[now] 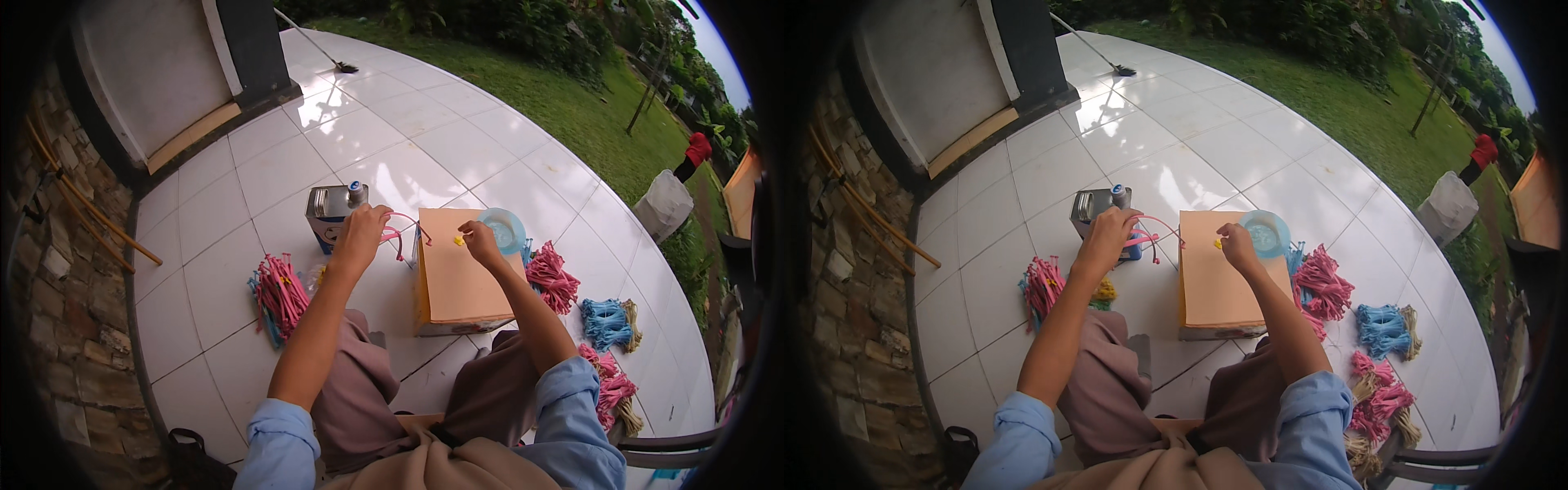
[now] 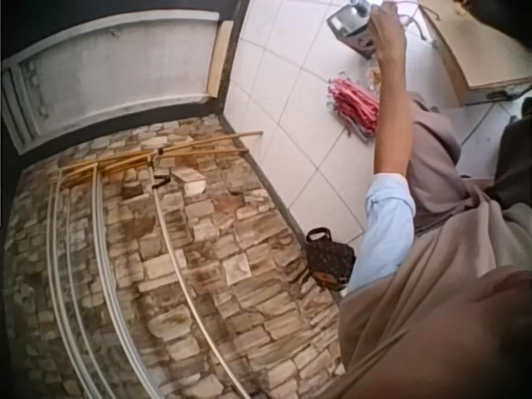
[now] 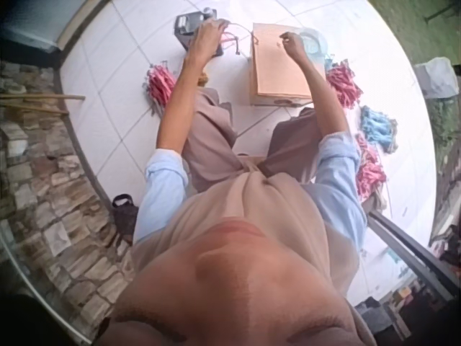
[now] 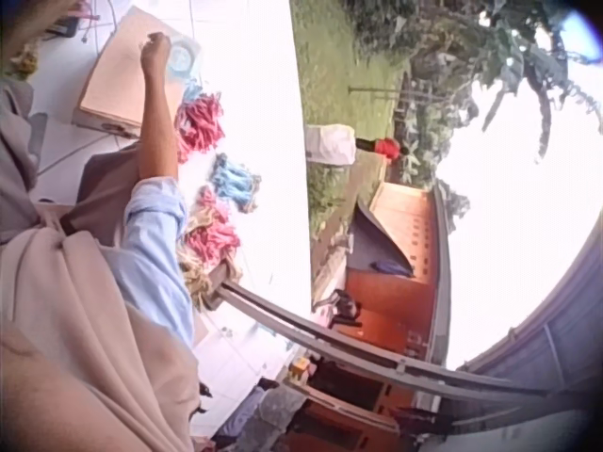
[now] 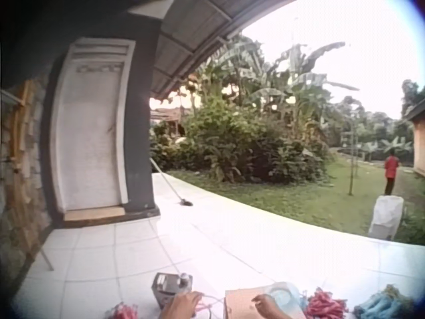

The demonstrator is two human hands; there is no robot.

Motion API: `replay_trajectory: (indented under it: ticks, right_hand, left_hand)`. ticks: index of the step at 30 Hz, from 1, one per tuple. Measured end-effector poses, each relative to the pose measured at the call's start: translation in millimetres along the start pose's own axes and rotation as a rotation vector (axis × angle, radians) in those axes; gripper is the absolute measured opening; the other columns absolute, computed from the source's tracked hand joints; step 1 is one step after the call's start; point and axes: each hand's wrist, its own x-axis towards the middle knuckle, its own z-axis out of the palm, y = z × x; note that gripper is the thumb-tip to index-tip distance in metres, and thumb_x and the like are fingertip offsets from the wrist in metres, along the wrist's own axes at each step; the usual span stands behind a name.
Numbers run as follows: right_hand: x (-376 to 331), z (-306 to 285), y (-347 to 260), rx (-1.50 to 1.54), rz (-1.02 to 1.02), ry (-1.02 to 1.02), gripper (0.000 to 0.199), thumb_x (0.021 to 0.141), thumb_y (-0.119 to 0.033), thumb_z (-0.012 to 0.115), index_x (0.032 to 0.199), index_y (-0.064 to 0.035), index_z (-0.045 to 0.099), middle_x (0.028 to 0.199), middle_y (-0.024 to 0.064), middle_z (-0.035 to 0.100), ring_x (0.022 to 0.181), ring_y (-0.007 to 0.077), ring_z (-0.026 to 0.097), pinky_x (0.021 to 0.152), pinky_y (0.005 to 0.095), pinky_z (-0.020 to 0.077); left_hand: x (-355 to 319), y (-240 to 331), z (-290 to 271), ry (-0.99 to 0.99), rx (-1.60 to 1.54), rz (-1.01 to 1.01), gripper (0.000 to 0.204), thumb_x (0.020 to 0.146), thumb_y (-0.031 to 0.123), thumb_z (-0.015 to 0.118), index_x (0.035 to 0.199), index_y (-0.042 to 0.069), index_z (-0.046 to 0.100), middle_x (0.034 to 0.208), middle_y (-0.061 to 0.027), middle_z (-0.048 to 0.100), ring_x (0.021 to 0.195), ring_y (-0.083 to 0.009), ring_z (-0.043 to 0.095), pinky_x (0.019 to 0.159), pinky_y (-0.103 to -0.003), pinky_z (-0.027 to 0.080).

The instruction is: The person sits on a chair and assembles pink plastic strips by attaching small green and yellow plastic pieces to their ends. They repeatedly dip the strips into a bowl of water and place the finished items on a cardboard box.

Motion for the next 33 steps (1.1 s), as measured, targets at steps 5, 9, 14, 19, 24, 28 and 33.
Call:
replay_trajectory:
  ticks: [5,9,14,19,24,28,33]
  right_hand:
    - [1,27,6,-0.192,-0.189,0.015,0.016,0.072,0.002,0.06,0.088,-0.0014,0.06,0.096,0.0155,0.059,0.094,0.0335,0.052,0.081,0.0401,0.0444]
    - [3,34,9,-0.276,-0.202,-0.053,0.014,0.071,0.0,0.062,0.085,-0.0013,0.057,0.094,0.0163,0.058,0.092,0.033,0.052,0.078,0.0399,0.0448]
    - [7,33,9,-0.257,-0.28,0.051,0.013,0.069,0.002,0.061,0.08,0.0005,0.055,0.083,0.017,0.059,0.083,0.0334,0.056,0.069,0.0413,0.0468]
    - [17,-3,-43,0.124,-0.049,0.188,0.022,0.074,0.005,0.055,0.094,0.0009,0.062,0.077,0.0127,0.066,0.073,0.0184,0.066,0.066,0.0274,0.0515]
    - [18,-76,-104,0.607,-0.046,0.366,0.02,0.078,-0.004,0.062,0.097,-0.0004,0.066,0.089,0.0094,0.068,0.085,0.0155,0.066,0.079,0.0266,0.0502]
    - [-5,-116,-148,0.648,-0.166,0.465,0.019,0.084,0.001,0.058,0.103,0.0018,0.06,0.092,0.0089,0.064,0.091,0.0137,0.062,0.087,0.0271,0.0491]
    - [-32,-130,-174,0.779,-0.267,0.584,0.019,0.083,0.002,0.061,0.102,0.0021,0.059,0.091,0.0072,0.061,0.087,0.0122,0.06,0.076,0.0246,0.0497]
  left_hand:
    - [2,-20,6,-0.022,-0.316,-0.125,0.014,0.092,0.012,0.044,0.095,0.002,0.053,0.077,-0.012,0.056,0.068,-0.0224,0.058,0.06,-0.033,0.045]
    - [5,-18,10,-0.097,-0.688,-0.235,0.01,0.093,0.011,0.044,0.098,0.004,0.047,0.076,-0.0025,0.051,0.058,-0.007,0.046,0.051,-0.022,0.037]
    - [11,-12,8,-0.059,-0.964,-0.273,0.012,0.089,0.012,0.051,0.097,0.004,0.048,0.084,-0.0011,0.052,0.059,-0.0045,0.043,0.052,-0.02,0.036]
    - [7,6,-8,-0.083,-0.982,-0.237,0.015,0.087,0.014,0.06,0.092,0.006,0.049,0.087,0.0005,0.052,0.062,-0.0036,0.043,0.053,-0.02,0.036]
    - [6,19,-12,-0.043,-1.089,-0.161,0.02,0.085,0.016,0.065,0.081,0.008,0.047,0.086,0.0031,0.052,0.062,-0.0026,0.041,0.054,-0.019,0.035]
    - [5,19,-12,-0.09,-1.072,-0.026,0.029,0.085,0.015,0.066,0.071,0.009,0.041,0.084,0.0016,0.052,0.063,-0.002,0.041,0.056,-0.019,0.036]
    - [4,22,-10,-0.099,-1.212,0.1,0.033,0.084,0.01,0.065,0.067,0.01,0.037,0.087,-0.0044,0.059,0.068,-0.0035,0.048,0.059,-0.019,0.041]
